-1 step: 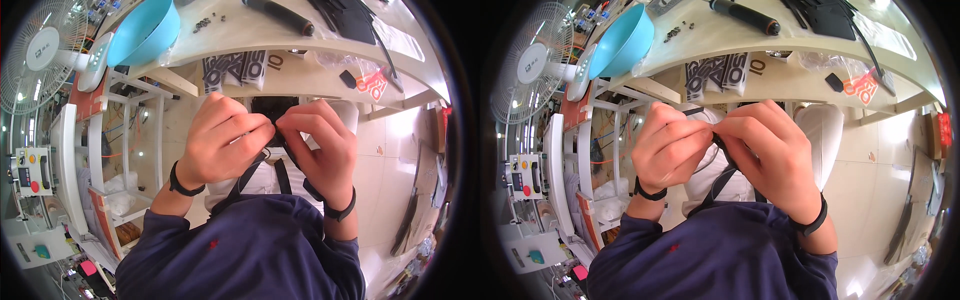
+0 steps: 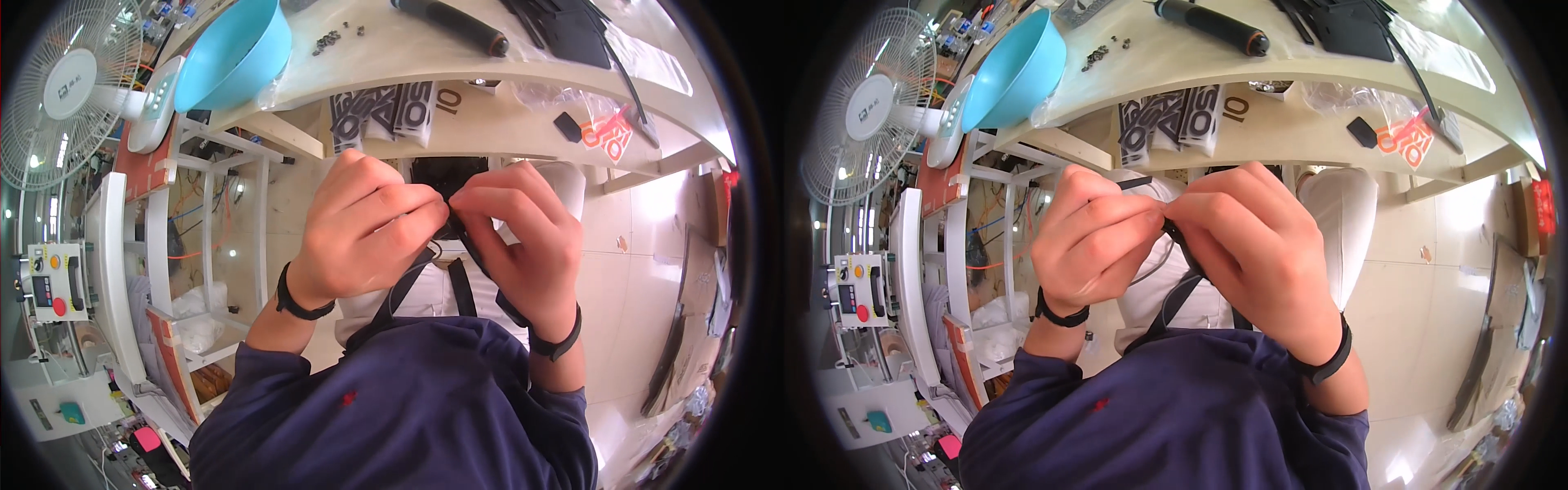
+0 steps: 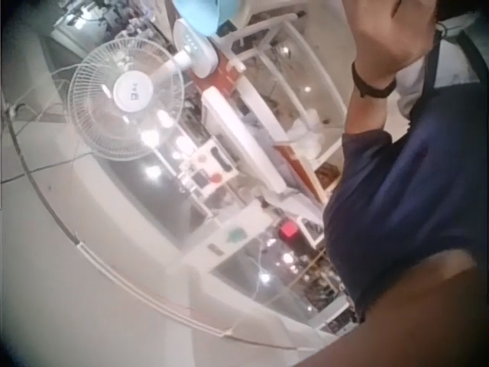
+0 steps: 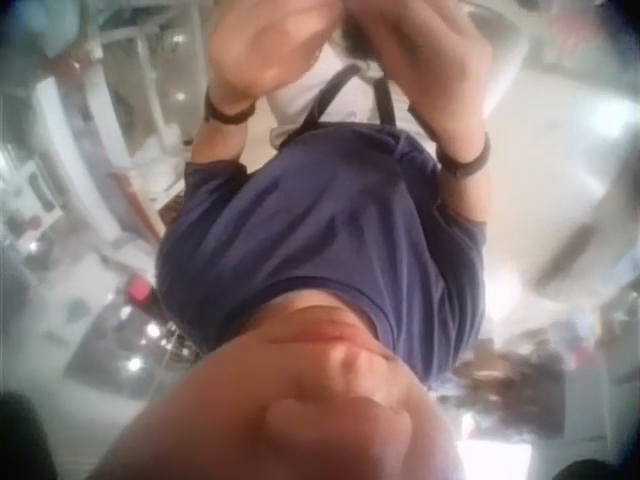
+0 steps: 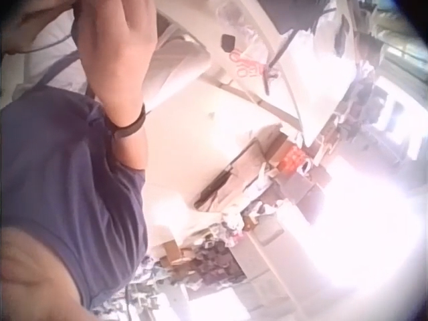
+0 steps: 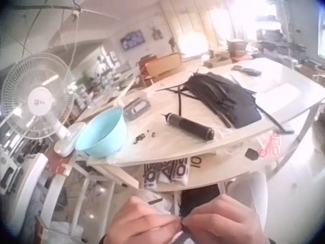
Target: Assembling small black plastic components and using an electric screwdriver.
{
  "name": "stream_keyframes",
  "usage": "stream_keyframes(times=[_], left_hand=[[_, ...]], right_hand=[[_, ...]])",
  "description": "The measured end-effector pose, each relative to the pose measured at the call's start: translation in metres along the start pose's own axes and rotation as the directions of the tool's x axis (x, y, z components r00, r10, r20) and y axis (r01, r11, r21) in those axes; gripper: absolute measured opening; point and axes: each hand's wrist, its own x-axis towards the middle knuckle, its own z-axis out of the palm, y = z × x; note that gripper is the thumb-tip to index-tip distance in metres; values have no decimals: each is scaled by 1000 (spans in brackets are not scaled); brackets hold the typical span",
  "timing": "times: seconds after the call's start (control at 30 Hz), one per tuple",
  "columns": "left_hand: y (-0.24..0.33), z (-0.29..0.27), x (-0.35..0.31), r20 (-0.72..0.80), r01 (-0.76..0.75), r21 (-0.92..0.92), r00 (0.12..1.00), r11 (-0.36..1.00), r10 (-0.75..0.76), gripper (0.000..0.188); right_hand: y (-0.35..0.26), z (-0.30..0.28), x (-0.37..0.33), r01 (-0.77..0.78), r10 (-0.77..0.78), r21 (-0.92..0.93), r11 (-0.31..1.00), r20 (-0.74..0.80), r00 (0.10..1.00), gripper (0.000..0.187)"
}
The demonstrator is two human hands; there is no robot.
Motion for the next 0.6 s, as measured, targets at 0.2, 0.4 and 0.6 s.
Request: stream_keyframes(times=[0.2, 0.4, 0.6], left_hand=[[7, 10, 12, 79, 17, -87, 997, 996, -10, 35], [11, 26, 17, 56, 24, -206, 998, 978, -13, 30], [17, 32, 21, 59, 44, -253, 998, 966, -30, 31]], right_hand=[[10, -16, -11, 205, -208, -49, 977, -45, 977, 27], [8, -24, -26, 100, -96, 80, 992, -57, 994, 27], [-1, -38, -28, -97, 81, 339, 936, 63, 995, 28]])
